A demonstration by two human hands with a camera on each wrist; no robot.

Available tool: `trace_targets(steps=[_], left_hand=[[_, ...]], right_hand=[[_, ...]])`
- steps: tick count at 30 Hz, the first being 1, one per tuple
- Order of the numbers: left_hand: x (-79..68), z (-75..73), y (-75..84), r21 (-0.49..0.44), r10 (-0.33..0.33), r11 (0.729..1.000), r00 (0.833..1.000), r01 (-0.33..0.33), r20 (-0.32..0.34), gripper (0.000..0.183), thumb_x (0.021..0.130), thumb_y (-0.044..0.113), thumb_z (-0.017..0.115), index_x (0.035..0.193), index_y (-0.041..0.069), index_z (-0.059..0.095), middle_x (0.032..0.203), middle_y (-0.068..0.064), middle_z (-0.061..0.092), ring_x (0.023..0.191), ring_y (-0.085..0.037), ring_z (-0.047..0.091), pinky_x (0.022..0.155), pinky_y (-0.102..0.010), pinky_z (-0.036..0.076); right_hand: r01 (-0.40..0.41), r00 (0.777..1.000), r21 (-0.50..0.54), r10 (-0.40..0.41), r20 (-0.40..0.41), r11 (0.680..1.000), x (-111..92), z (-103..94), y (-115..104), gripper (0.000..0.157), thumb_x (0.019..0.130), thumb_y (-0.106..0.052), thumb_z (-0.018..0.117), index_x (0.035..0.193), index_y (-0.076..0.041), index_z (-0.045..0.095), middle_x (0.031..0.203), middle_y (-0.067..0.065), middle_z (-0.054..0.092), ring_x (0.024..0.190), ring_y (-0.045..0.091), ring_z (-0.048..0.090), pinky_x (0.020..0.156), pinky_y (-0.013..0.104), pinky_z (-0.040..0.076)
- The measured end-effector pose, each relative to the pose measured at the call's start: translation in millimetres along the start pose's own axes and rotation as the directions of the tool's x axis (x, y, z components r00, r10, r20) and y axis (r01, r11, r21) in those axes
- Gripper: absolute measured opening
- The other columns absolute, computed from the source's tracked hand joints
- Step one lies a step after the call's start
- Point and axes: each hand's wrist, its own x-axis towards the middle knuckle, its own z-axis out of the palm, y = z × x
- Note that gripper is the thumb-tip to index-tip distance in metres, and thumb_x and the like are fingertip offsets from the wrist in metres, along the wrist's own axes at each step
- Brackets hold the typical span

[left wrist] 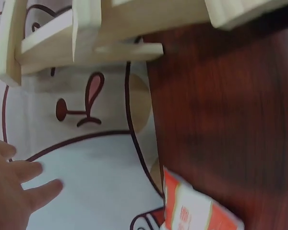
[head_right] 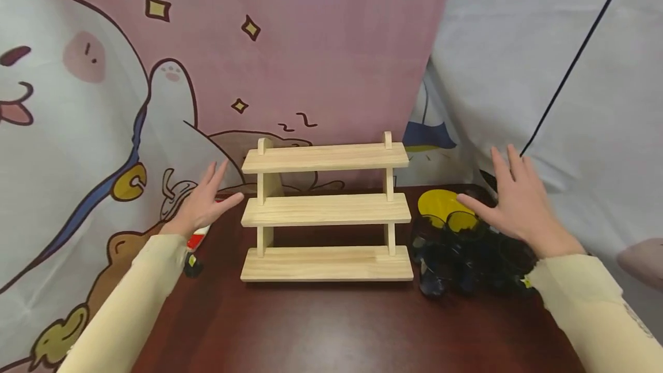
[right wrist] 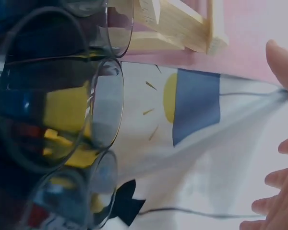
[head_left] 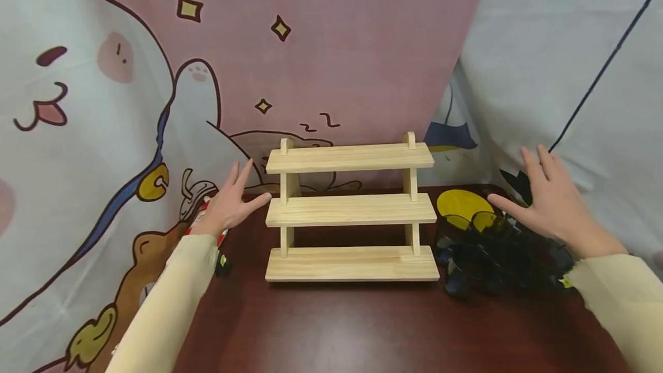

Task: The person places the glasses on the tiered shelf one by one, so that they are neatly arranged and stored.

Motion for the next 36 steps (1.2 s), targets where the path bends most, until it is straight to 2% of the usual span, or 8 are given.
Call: trace_targets(steps=[6,12,20,24,27,31,33,36], left_hand=[[-15.1,15.0,0.9,-0.078,-0.034,0.996,0.999,0.036,0.024,0.103,0.095,0.073,0.058,0.17,0.019,0.013,0.173,-0.02,0.02,0.154,-0.047,0.027,0.117,-0.07,0.028],[-26.3,43.3,-2.6,-0.204,-0.014,0.978,0.995,0.034,0.099,0.101,0.092,0.066,0.07,0.167,0.016,0.025,0.164,-0.02,0.04,0.149,-0.044,0.038,0.117,-0.067,0.032],[-29.7,71.1,-0.8,-0.342,0.011,0.939,0.994,0.026,0.106,0.1,0.09,0.059,0.077,0.168,0.021,0.027,0.169,-0.013,0.033,0.153,-0.039,0.033,0.119,-0.065,0.03],[-28.3,77.9,-0.8,-0.383,-0.003,0.923,0.996,0.036,0.088,0.098,0.091,0.056,0.077,0.168,0.02,0.027,0.169,-0.012,0.035,0.154,-0.038,0.033,0.12,-0.064,0.029],[-25.5,81.2,-0.5,-0.411,-0.006,0.911,0.997,0.039,0.081,0.096,0.093,0.054,0.077,0.168,0.02,0.027,0.168,-0.012,0.035,0.153,-0.037,0.033,0.12,-0.063,0.029],[-21.3,85.0,1.2,-0.45,-0.006,0.892,0.998,0.033,0.061,0.096,0.093,0.052,0.078,0.168,0.02,0.028,0.169,-0.012,0.034,0.154,-0.036,0.033,0.121,-0.062,0.029],[-20.3,87.5,1.9,-0.474,-0.008,0.88,0.999,0.03,0.049,0.095,0.092,0.05,0.079,0.167,0.02,0.028,0.169,-0.012,0.035,0.153,-0.036,0.033,0.121,-0.062,0.029],[-20.4,92.0,2.2,-0.515,-0.016,0.857,0.999,0.037,0.045,0.095,0.092,0.049,0.08,0.167,0.02,0.029,0.169,-0.011,0.034,0.154,-0.035,0.032,0.121,-0.061,0.028]], right_hand=[[-0.044,0.999,0.092,0.043,0.023,0.995,-34.9,-2.1,10.5,0.11,0.094,-0.042,0.077,0.168,-0.004,0.006,0.172,0.029,0.0,0.154,0.056,0.008,0.12,0.073,0.005],[-0.1,0.994,0.15,0.094,0.047,0.984,-64.9,10.9,30.9,0.105,0.096,-0.037,0.075,0.168,-0.005,0.007,0.172,0.03,-0.001,0.154,0.058,0.004,0.115,0.079,0.004],[-0.219,0.974,0.125,0.209,0.09,0.968,-95.1,29.1,46.6,0.109,0.097,-0.041,0.074,0.167,0.001,0.002,0.167,0.039,-0.001,0.15,0.064,0.004,0.106,0.085,0.013],[-0.265,0.958,0.151,0.243,0.151,0.952,-110.5,37.1,54.5,0.111,0.097,-0.043,0.074,0.166,0.003,-0.001,0.166,0.041,0.001,0.147,0.067,0.008,0.102,0.086,0.018],[-0.325,0.933,0.175,0.286,0.218,0.929,-119.7,42.8,61.4,0.11,0.1,-0.045,0.07,0.165,0.004,-0.005,0.165,0.043,0.003,0.14,0.071,0.017,0.097,0.084,0.025],[-0.408,0.891,0.19,0.345,0.294,0.893,-127.8,50.2,68.6,0.11,0.102,-0.048,0.067,0.164,0.005,-0.006,0.159,0.048,0.015,0.128,0.074,0.034,0.089,0.078,0.038],[-0.42,0.887,0.214,0.349,0.301,0.882,-131.5,53.7,71.3,0.11,0.101,-0.046,0.07,0.164,0.005,-0.004,0.154,0.049,0.024,0.124,0.072,0.042,0.085,0.072,0.044],[-0.405,0.903,0.253,0.343,0.257,0.879,-136.8,59.4,74.2,0.11,0.097,-0.04,0.077,0.165,0.006,0.003,0.145,0.05,0.037,0.119,0.068,0.05,0.081,0.042,0.056]])
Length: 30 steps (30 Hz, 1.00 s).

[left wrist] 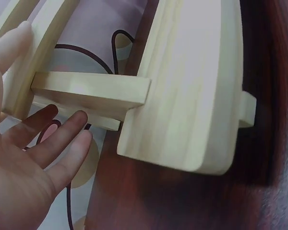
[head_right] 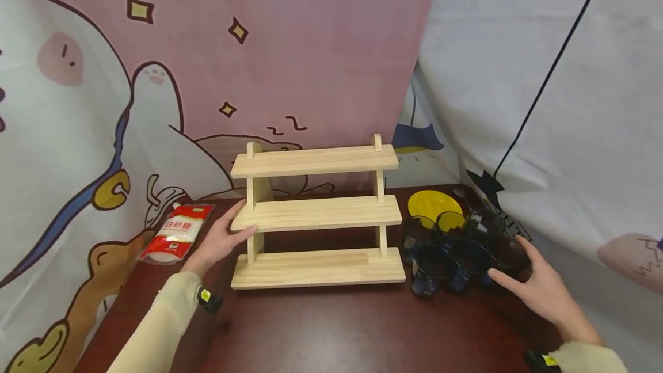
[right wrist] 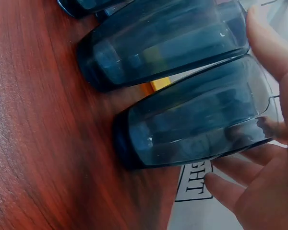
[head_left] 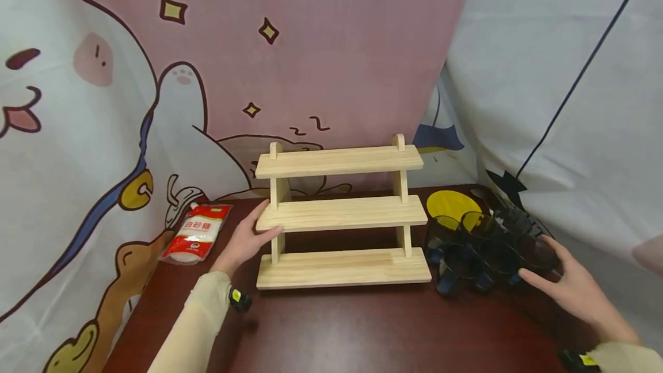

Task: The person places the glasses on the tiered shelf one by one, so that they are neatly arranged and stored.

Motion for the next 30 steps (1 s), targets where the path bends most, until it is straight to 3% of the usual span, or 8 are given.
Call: trace_targets(steps=[2,3,5,7,16,19,23,30], left_hand=[[-0.8,2.5,-2.7,-0.04,-0.003,0.999,1.0,0.003,-0.003,0.094,0.093,0.047,0.08,0.167,0.02,0.028,0.169,-0.01,0.033,0.154,-0.035,0.032,0.121,-0.061,0.029],[-1.4,3.4,-3.9,-0.054,-0.004,0.999,1.0,0.004,-0.004,0.094,0.094,0.045,0.079,0.168,0.02,0.028,0.17,-0.011,0.032,0.153,-0.035,0.032,0.121,-0.061,0.029],[-2.3,5.0,-6.7,-0.085,-0.007,0.996,1.0,0.006,-0.011,0.092,0.094,0.043,0.08,0.168,0.022,0.027,0.17,-0.01,0.032,0.153,-0.035,0.033,0.121,-0.061,0.029],[-2.7,6.2,-8.7,-0.106,-0.008,0.994,1.0,0.005,-0.022,0.091,0.095,0.041,0.08,0.167,0.024,0.028,0.169,-0.01,0.033,0.152,-0.035,0.034,0.121,-0.061,0.029],[-2.4,10.9,-7.0,-0.191,-0.009,0.982,0.998,-0.002,-0.054,0.089,0.093,0.034,0.083,0.166,0.029,0.031,0.167,-0.008,0.037,0.149,-0.031,0.038,0.12,-0.055,0.032],[-2.3,12.7,-7.9,-0.219,-0.016,0.976,0.997,-0.001,-0.074,0.088,0.092,0.032,0.084,0.165,0.029,0.034,0.166,-0.006,0.039,0.149,-0.029,0.038,0.12,-0.054,0.031],[-1.6,14.9,-7.1,-0.245,-0.02,0.97,0.995,-0.006,-0.1,0.088,0.091,0.03,0.085,0.164,0.03,0.036,0.165,-0.006,0.041,0.149,-0.028,0.037,0.121,-0.054,0.03],[-0.3,18.3,-8.0,-0.286,-0.028,0.958,0.993,-0.007,-0.117,0.087,0.091,0.023,0.085,0.163,0.029,0.038,0.164,-0.007,0.043,0.148,-0.029,0.038,0.121,-0.054,0.03]], right_hand=[[0.035,0.998,0.035,-0.033,-0.044,0.999,-0.6,4.3,3.7,0.108,0.094,-0.034,0.081,0.164,0.006,0.009,0.143,0.048,0.042,0.114,0.037,0.067,0.073,0.021,0.052],[0.052,0.997,0.056,-0.048,-0.065,0.997,-1.0,6.4,4.8,0.106,0.094,-0.03,0.083,0.164,0.007,0.012,0.142,0.047,0.043,0.11,0.02,0.069,0.07,0.014,0.048],[0.083,0.991,0.081,-0.074,-0.116,0.993,-1.9,11.3,6.4,0.102,0.091,-0.025,0.085,0.162,0.009,0.019,0.139,0.045,0.047,0.099,-0.013,0.059,0.067,0.005,0.044],[0.089,0.986,0.115,-0.071,-0.151,0.989,-2.7,15.6,7.3,0.098,0.09,-0.023,0.087,0.159,0.01,0.025,0.137,0.043,0.049,0.094,-0.03,0.039,0.068,0.004,0.044],[-0.055,0.971,0.189,0.097,-0.219,0.98,-5.8,19.7,9.0,0.099,0.091,-0.031,0.085,0.159,0.008,0.024,0.129,0.03,0.054,0.086,-0.024,0.046,0.063,0.011,0.047],[-0.067,0.954,0.233,0.131,-0.271,0.97,-7.4,22.1,7.9,0.094,0.089,-0.028,0.087,0.158,0.001,0.03,0.12,0.006,0.058,0.085,-0.022,0.051,0.063,0.011,0.048],[-0.069,0.929,0.275,0.163,-0.332,0.959,-12.9,25.9,5.8,0.087,0.087,-0.025,0.089,0.155,-0.011,0.037,0.109,-0.025,0.051,0.084,-0.02,0.054,0.063,0.01,0.048],[-0.118,0.865,0.258,0.227,-0.447,0.959,-28.3,14.6,-8.8,0.081,0.087,-0.018,0.088,0.154,-0.018,0.042,0.105,-0.031,0.046,0.08,-0.018,0.049,0.061,0.005,0.043]])
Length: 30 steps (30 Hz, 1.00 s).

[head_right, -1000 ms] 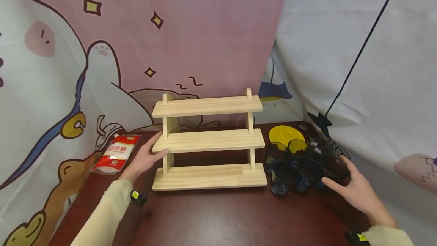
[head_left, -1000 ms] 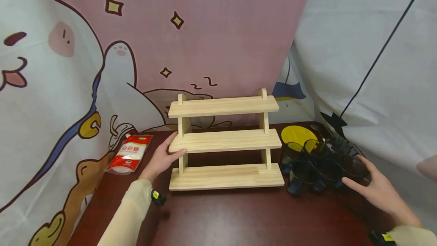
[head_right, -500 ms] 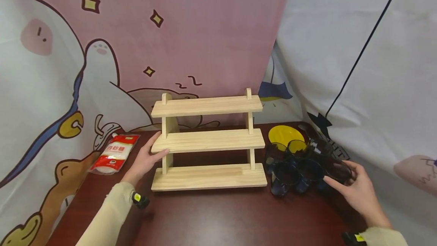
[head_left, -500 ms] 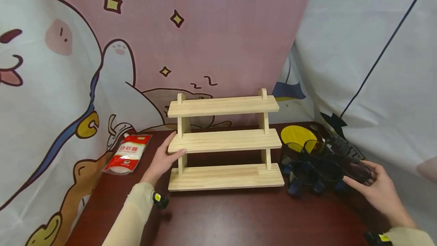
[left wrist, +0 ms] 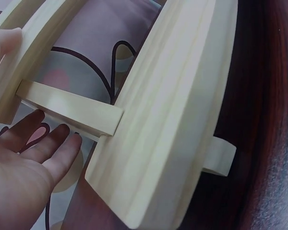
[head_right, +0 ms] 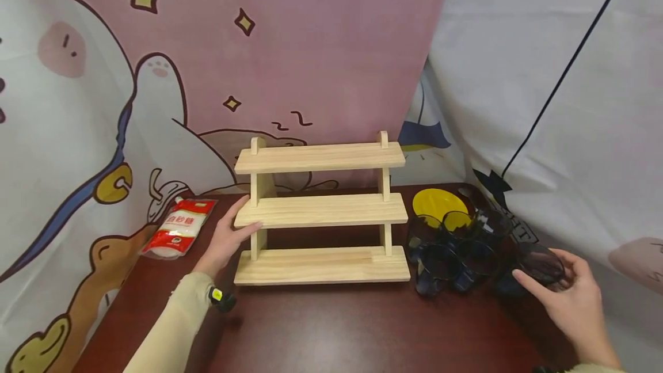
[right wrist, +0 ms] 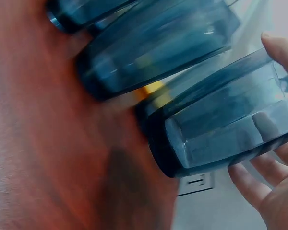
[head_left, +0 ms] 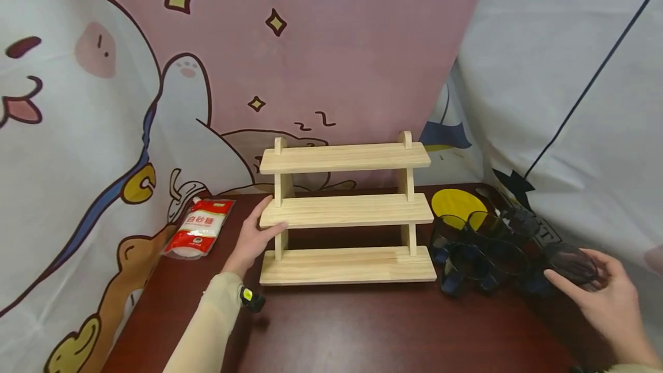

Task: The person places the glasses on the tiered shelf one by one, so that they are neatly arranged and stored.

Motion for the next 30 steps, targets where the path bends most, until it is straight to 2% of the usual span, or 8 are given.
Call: trace_targets(steps=[4,7,13,15,18,21,25,30], left_hand=[[0.8,0.3,0.4,-0.009,-0.008,1.0,1.0,0.007,-0.004,0.085,0.091,0.024,0.086,0.162,0.03,0.04,0.163,-0.006,0.043,0.146,-0.028,0.039,0.119,-0.053,0.032],[1.6,-0.2,1.0,-0.016,-0.01,1.0,1.0,0.009,-0.007,0.084,0.09,0.024,0.086,0.161,0.031,0.041,0.162,-0.005,0.044,0.145,-0.028,0.041,0.118,-0.053,0.034],[2.2,-0.5,1.7,-0.028,-0.01,1.0,1.0,0.009,-0.01,0.08,0.091,0.022,0.085,0.159,0.026,0.043,0.159,-0.007,0.044,0.141,-0.028,0.043,0.115,-0.052,0.037],[1.7,-0.1,2.1,-0.041,-0.012,0.999,1.0,0.012,-0.002,0.077,0.092,0.021,0.084,0.158,0.025,0.043,0.158,-0.008,0.045,0.137,-0.029,0.046,0.112,-0.051,0.039],[0.7,1.0,3.7,-0.068,-0.02,0.997,1.0,0.021,0.015,0.075,0.094,0.019,0.082,0.157,0.024,0.043,0.156,-0.01,0.045,0.133,-0.029,0.048,0.111,-0.049,0.04],[0.1,2.5,5.6,-0.08,-0.024,0.996,0.999,0.026,0.026,0.075,0.094,0.017,0.081,0.157,0.023,0.041,0.156,-0.012,0.044,0.131,-0.029,0.048,0.11,-0.047,0.039],[1.3,3.6,4.7,-0.068,-0.026,0.997,0.999,0.027,0.019,0.074,0.094,0.016,0.081,0.156,0.022,0.041,0.154,-0.011,0.046,0.13,-0.028,0.049,0.109,-0.046,0.04],[2.3,2.9,0.0,-0.055,-0.028,0.998,1.0,0.028,0.001,0.073,0.092,0.018,0.083,0.154,0.025,0.044,0.151,-0.008,0.05,0.126,-0.027,0.053,0.107,-0.044,0.043]], right_hand=[[0.046,0.997,0.1,-0.039,-0.068,0.994,1.3,-12.3,-15.0,0.077,0.088,0.002,0.08,0.151,-0.024,0.045,0.108,-0.036,0.052,0.089,-0.018,0.052,0.069,0.001,0.043],[0.138,0.986,0.191,-0.116,-0.118,0.972,7.4,-21.1,-26.9,0.077,0.084,0.02,0.073,0.15,-0.012,0.049,0.112,-0.032,0.06,0.094,-0.015,0.058,0.075,0.001,0.044],[0.337,0.938,0.279,-0.293,-0.187,0.899,15.4,-32.4,-56.0,0.082,0.074,0.038,0.061,0.148,0.006,0.05,0.12,-0.017,0.068,0.101,-0.005,0.066,0.083,0.006,0.049],[0.36,0.931,0.341,-0.313,-0.188,0.868,16.4,-33.7,-66.7,0.082,0.073,0.04,0.058,0.148,0.007,0.05,0.12,-0.013,0.069,0.103,-0.003,0.068,0.084,0.007,0.05],[0.342,0.94,0.453,-0.296,-0.172,0.823,16.9,-34.0,-85.3,0.08,0.073,0.04,0.055,0.146,0.008,0.052,0.118,-0.006,0.072,0.102,0.0,0.07,0.085,0.008,0.05],[0.312,0.95,0.428,-0.274,-0.148,0.848,16.8,-31.2,-105.2,0.077,0.077,0.036,0.059,0.147,0.003,0.053,0.12,-0.01,0.07,0.102,-0.002,0.068,0.085,0.007,0.049],[0.308,0.951,0.3,-0.294,-0.091,0.903,15.8,-24.3,-129.9,0.075,0.085,0.025,0.067,0.15,-0.009,0.051,0.123,-0.019,0.064,0.104,-0.008,0.063,0.085,0.004,0.046],[0.316,0.941,0.362,-0.338,-0.002,0.877,18.1,-10.8,-160.0,0.072,0.089,0.018,0.07,0.15,-0.013,0.05,0.125,-0.016,0.063,0.107,-0.005,0.062,0.083,0.004,0.046]])
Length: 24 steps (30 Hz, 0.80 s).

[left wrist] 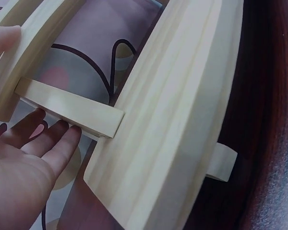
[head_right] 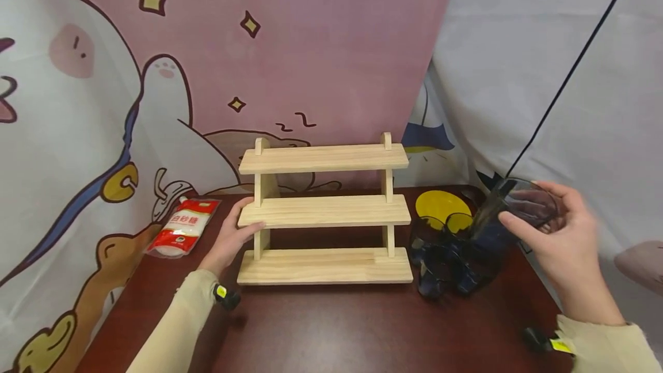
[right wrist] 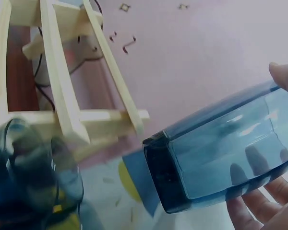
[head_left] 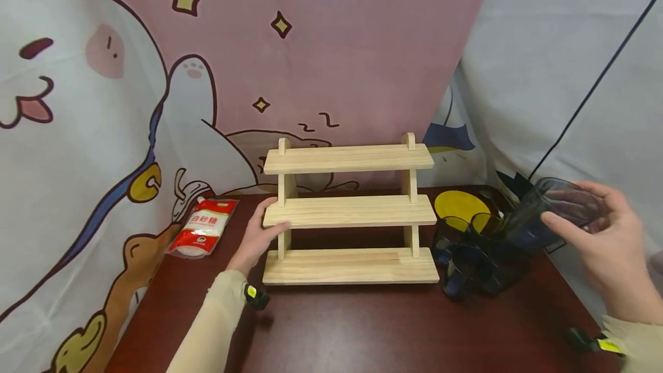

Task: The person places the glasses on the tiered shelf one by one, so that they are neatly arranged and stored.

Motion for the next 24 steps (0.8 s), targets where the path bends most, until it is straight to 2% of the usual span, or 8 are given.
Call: trace_targets(steps=[5,8,12,16,20,24], left_hand=[[-0.4,-0.2,-1.3,-0.008,0.001,1.0,1.0,-0.001,-0.005,0.074,0.092,0.018,0.083,0.156,0.026,0.044,0.152,-0.009,0.05,0.127,-0.027,0.053,0.107,-0.045,0.044],[-0.4,0.1,-0.9,-0.007,0.006,1.0,1.0,-0.006,-0.005,0.075,0.092,0.019,0.083,0.156,0.029,0.045,0.153,-0.008,0.05,0.13,-0.029,0.051,0.11,-0.049,0.041],[1.5,0.9,-1.8,0.019,0.017,1.0,1.0,-0.017,-0.006,0.076,0.092,0.024,0.083,0.157,0.032,0.045,0.158,-0.005,0.045,0.141,-0.029,0.041,0.116,-0.055,0.033],[1.9,1.3,-4.6,0.026,0.028,0.999,0.999,-0.028,-0.014,0.076,0.092,0.026,0.084,0.157,0.033,0.045,0.159,-0.003,0.045,0.145,-0.028,0.037,0.118,-0.056,0.029],[0.6,1.2,-6.8,0.008,0.031,0.999,0.999,-0.031,-0.027,0.077,0.091,0.024,0.084,0.158,0.03,0.046,0.156,-0.003,0.049,0.141,-0.028,0.042,0.117,-0.055,0.031],[-0.8,1.3,-6.2,-0.001,0.027,1.0,0.999,-0.027,-0.03,0.078,0.091,0.023,0.085,0.158,0.03,0.046,0.157,-0.002,0.048,0.142,-0.027,0.042,0.117,-0.054,0.031]], right_hand=[[0.002,0.995,0.159,-0.017,0.098,0.987,14.1,24.5,-16.2,0.07,0.088,0.018,0.071,0.147,-0.012,0.052,0.124,-0.01,0.066,0.107,0.0,0.065,0.081,0.006,0.049],[-0.006,0.989,0.213,-0.025,0.144,0.977,21.2,39.5,-23.1,0.069,0.086,0.019,0.073,0.145,-0.01,0.054,0.123,-0.006,0.068,0.106,0.004,0.065,0.079,0.008,0.05],[0.017,0.982,0.083,-0.032,0.187,0.996,28.1,61.7,-30.5,0.069,0.087,0.011,0.078,0.145,-0.015,0.052,0.124,-0.012,0.065,0.108,0.003,0.062,0.079,0.009,0.049],[0.033,0.968,0.047,-0.043,0.246,0.998,34.0,83.8,-38.7,0.07,0.088,0.004,0.081,0.147,-0.016,0.048,0.125,-0.015,0.064,0.108,0.001,0.063,0.081,0.009,0.05],[0.025,0.959,0.039,-0.035,0.282,0.999,40.3,104.8,-51.5,0.07,0.089,-0.005,0.083,0.148,-0.013,0.046,0.127,-0.01,0.062,0.107,0.005,0.062,0.08,0.01,0.049],[0.004,0.951,0.017,-0.009,0.31,1.0,47.4,125.7,-66.3,0.072,0.091,-0.018,0.085,0.15,-0.012,0.045,0.133,0.002,0.061,0.109,0.011,0.06,0.081,0.014,0.049]])
